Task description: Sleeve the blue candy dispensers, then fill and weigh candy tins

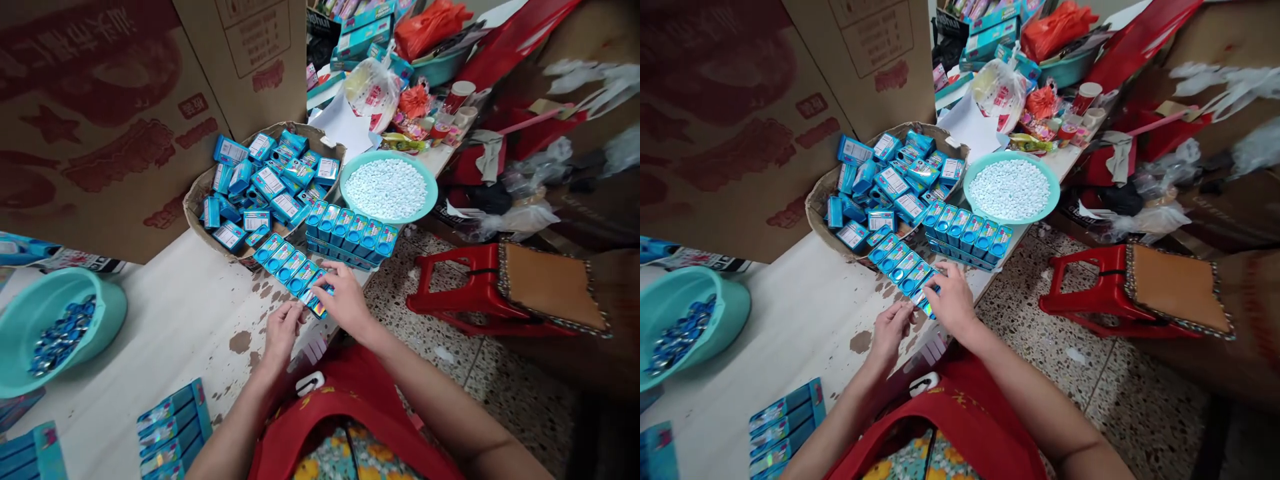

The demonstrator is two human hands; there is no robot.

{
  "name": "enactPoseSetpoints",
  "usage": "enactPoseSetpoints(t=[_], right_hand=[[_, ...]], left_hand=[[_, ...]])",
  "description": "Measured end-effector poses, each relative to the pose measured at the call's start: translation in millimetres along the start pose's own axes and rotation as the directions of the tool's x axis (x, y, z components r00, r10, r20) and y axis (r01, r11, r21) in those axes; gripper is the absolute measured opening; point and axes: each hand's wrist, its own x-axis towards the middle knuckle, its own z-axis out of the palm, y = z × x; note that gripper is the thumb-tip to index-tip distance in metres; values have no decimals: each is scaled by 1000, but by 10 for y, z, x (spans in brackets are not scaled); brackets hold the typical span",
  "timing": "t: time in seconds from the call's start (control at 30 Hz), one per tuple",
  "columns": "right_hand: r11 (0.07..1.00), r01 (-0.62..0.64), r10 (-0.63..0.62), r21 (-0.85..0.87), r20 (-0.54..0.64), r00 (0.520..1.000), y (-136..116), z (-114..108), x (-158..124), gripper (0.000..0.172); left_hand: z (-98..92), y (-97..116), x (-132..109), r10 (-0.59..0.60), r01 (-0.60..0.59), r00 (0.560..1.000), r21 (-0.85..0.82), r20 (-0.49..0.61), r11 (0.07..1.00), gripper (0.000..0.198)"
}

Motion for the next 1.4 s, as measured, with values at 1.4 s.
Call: enactPoseSetpoints(t=[1.4], right_hand=[[748,660,-501,-67,596,628,976,1042,-1262,45]], left_hand=[[-641,-1283,-85,-268,100,954,706,131,701,27]])
